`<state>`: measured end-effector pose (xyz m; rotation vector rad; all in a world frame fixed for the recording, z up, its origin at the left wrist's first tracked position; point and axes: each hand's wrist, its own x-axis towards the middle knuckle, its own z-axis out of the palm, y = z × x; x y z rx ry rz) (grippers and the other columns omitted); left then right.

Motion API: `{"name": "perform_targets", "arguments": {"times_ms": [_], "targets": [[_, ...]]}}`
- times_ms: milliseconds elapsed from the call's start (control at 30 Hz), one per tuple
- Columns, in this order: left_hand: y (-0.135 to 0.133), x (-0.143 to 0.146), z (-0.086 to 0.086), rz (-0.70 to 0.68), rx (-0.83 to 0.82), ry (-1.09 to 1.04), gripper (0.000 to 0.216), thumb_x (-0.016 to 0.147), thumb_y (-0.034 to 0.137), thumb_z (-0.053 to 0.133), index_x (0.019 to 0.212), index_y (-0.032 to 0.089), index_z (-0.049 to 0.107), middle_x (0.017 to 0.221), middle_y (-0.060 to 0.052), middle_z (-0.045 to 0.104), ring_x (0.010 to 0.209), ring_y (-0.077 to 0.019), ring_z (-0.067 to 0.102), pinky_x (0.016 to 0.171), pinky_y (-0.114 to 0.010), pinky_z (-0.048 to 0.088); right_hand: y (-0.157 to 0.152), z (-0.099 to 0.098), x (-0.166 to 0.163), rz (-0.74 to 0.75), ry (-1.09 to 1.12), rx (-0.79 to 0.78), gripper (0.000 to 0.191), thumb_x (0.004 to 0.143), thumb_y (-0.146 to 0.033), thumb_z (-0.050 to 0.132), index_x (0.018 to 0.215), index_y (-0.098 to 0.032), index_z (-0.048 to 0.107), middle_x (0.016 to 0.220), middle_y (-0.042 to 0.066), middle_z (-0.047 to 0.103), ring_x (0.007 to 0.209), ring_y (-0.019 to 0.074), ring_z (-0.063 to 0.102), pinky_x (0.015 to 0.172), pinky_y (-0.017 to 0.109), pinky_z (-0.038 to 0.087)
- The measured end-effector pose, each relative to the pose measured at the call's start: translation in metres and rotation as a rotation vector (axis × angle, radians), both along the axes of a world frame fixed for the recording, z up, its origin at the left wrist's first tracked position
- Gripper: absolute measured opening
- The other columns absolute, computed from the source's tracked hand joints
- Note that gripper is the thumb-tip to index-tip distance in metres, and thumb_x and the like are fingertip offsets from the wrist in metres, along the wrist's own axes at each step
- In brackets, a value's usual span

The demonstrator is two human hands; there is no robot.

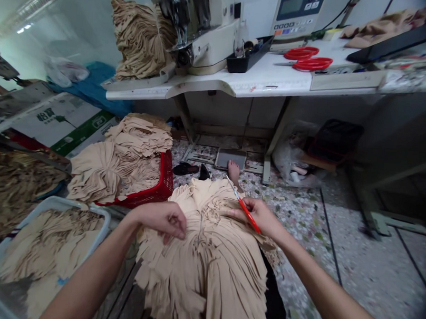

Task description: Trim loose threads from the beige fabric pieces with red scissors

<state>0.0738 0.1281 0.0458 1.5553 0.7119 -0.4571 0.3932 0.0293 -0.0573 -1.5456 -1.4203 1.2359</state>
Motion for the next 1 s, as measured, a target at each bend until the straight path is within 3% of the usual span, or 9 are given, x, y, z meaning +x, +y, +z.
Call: {"name": "perform_targets", "arguments": {"times_ms": [100,233,333,433,567,633,733,867,1000], "targets": [[0.005,-0.007,0.006,0.073,0.043,0.069,0.038,0.083,0.052,0.075,0.096,0.016,0.076,0.064,-0.005,0.069,0.052,-0.0168,0.063,0.046,-0.021,0.04,-0.002,-0.005,0.01,-0.015,0.133,-0.075,0.055,0.071,-0.066,0.079,0.067,-0.021,0.048,0.053,-0.007,0.046,0.048,0.0104,0.04,0.045,0.023,0.027],[0.022,0.024,0.001,0.259,0.502,-0.163,0.028,0.09,0.041,0.067,0.094,0.014,0.074,0.08,-0.007,0.071,0.072,-0.0181,0.066,0.063,-0.024,0.047,-0.001,0.002,0.002,-0.044,0.242,-0.128,0.055,0.071,-0.066,0.08,0.069,-0.022,0.048,0.05,-0.006,0.05,0.043,0.0103,0.041,0.042,0.023,0.026],[0.037,0.055,-0.019,0.114,0.85,-0.198,0.017,0.089,0.021,0.062,0.099,0.015,0.075,0.101,-0.011,0.071,0.094,-0.0225,0.065,0.084,-0.029,0.046,-0.001,0.012,-0.011,-0.052,0.278,-0.105,0.055,0.071,-0.065,0.081,0.068,-0.021,0.047,0.051,-0.007,0.047,0.045,0.0098,0.04,0.043,0.022,0.025],[0.047,0.072,-0.046,0.007,0.956,-0.069,0.024,0.076,0.009,0.066,0.098,0.016,0.074,0.101,-0.012,0.07,0.099,-0.0262,0.062,0.086,-0.031,0.043,-0.006,0.016,-0.017,-0.058,0.279,-0.077,0.055,0.072,-0.063,0.081,0.066,-0.021,0.046,0.054,-0.007,0.046,0.048,0.0091,0.037,0.045,0.022,0.025],[0.05,0.067,-0.063,0.044,0.939,-0.017,0.022,0.072,0.01,0.065,0.093,0.016,0.07,0.078,-0.004,0.063,0.074,-0.0204,0.056,0.068,-0.027,0.036,-0.016,0.006,-0.011,-0.052,0.285,-0.105,0.057,0.071,-0.064,0.082,0.065,-0.021,0.045,0.054,-0.007,0.045,0.048,0.009,0.036,0.045,0.022,0.025],[0.049,0.056,-0.059,0.066,0.904,-0.009,0.016,0.077,0.016,0.063,0.092,0.015,0.069,0.067,0.0,0.054,0.062,-0.0163,0.048,0.059,-0.026,0.031,-0.022,-0.002,-0.004,-0.066,0.257,-0.121,0.056,0.071,-0.064,0.082,0.066,-0.02,0.047,0.055,-0.007,0.045,0.049,0.009,0.037,0.045,0.022,0.025],[0.045,0.034,-0.045,0.177,0.662,-0.064,0.019,0.084,0.03,0.064,0.093,0.013,0.067,0.061,0.005,0.041,0.054,-0.0121,0.037,0.053,-0.023,0.025,-0.029,-0.009,0.005,-0.09,0.24,-0.154,0.056,0.07,-0.063,0.083,0.066,-0.02,0.047,0.054,-0.007,0.043,0.049,0.0088,0.035,0.045,0.022,0.024],[0.038,0.017,-0.03,0.248,0.306,-0.22,0.035,0.08,0.045,0.076,0.091,0.012,0.068,0.063,0.007,0.034,0.055,-0.0092,0.031,0.054,-0.022,0.025,-0.026,-0.001,0.005,-0.074,0.246,-0.142,0.055,0.071,-0.062,0.083,0.065,-0.021,0.046,0.054,-0.007,0.043,0.049,0.0087,0.034,0.046,0.022,0.024],[0.036,0.027,-0.03,0.175,0.3,-0.192,0.039,0.08,0.05,0.077,0.087,0.012,0.072,0.057,0.007,0.031,0.051,-0.008,0.025,0.05,-0.022,0.019,-0.015,0.016,-0.009,-0.103,0.233,-0.085,0.057,0.071,-0.065,0.081,0.066,-0.021,0.045,0.055,-0.007,0.045,0.05,0.0097,0.037,0.047,0.023,0.026]]}}
